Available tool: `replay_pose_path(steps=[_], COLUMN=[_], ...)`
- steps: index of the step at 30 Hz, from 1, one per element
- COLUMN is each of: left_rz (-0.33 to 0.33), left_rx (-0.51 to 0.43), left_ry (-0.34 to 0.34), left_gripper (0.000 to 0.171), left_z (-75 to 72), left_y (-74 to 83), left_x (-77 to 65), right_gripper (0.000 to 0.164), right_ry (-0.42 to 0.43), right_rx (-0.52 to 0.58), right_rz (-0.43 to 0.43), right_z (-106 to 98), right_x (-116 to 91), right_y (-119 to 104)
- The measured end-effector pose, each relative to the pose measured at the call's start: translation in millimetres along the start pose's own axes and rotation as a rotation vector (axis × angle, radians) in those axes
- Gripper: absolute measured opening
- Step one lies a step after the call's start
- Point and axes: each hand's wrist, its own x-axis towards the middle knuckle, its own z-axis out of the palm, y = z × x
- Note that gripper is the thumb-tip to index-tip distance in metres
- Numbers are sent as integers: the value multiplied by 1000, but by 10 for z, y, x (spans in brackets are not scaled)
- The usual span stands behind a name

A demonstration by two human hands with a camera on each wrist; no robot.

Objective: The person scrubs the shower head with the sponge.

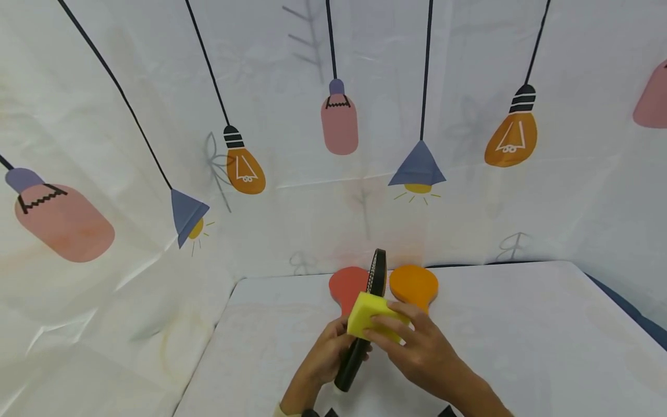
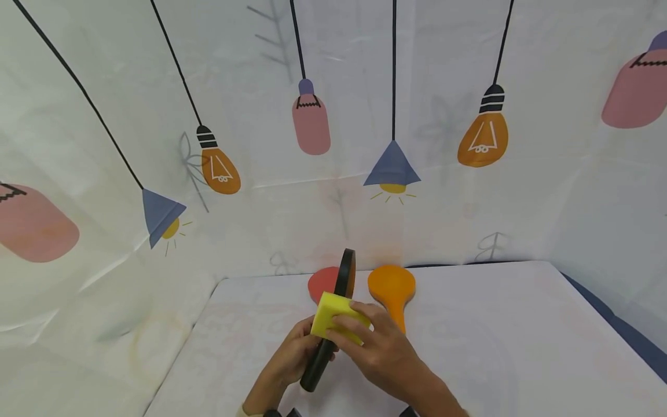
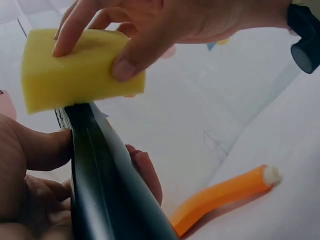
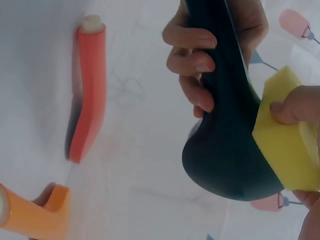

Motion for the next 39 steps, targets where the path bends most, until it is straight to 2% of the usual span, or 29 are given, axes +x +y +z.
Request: replay_pose_path(steps=[3, 4, 7, 9, 11, 15, 19, 24, 28, 29, 33, 39], left_rz=[12, 15, 22, 22, 31, 69, 92, 73, 50, 41, 20, 22], left_rx=[-21, -30, -63, -90, -115, -169, -233, -290, -323, -329, -311, -333], left_ry=[-3, -4, 3, 5, 3, -16, -28, 9, 0, -8, -44, -80], left_gripper=[47, 47, 46, 45, 38, 25, 23, 21, 26, 28, 42, 43], left_z=[10, 13, 24, 28, 26, 10, -3, 3, 11, 13, 23, 50], left_y=[17, 20, 28, 28, 24, 18, 9, 5, 21, 25, 36, 44], left_x=[-8, -7, -11, -11, -12, -24, -37, -46, -51, -51, -56, -65], right_gripper=[27, 28, 52, 62, 64, 63, 59, 50, 20, 20, 43, 39], right_ry=[-95, -123, -174, -184, -178, -176, -187, -171, -116, -99, -20, 80], right_rx=[2, 6, 36, 59, 86, 123, 134, 113, 85, 78, 45, 18], right_rz=[18, 24, 41, 53, 58, 59, 59, 61, 41, 37, 14, -8], right_z=[-3, -4, 2, 8, 11, 8, 13, 28, 39, 42, 55, 41], right_x=[-29, -35, -42, -41, -38, -33, -36, -49, -57, -59, -57, -35], right_y=[-12, -16, -32, -45, -55, -68, -68, -60, -59, -59, -51, 26])
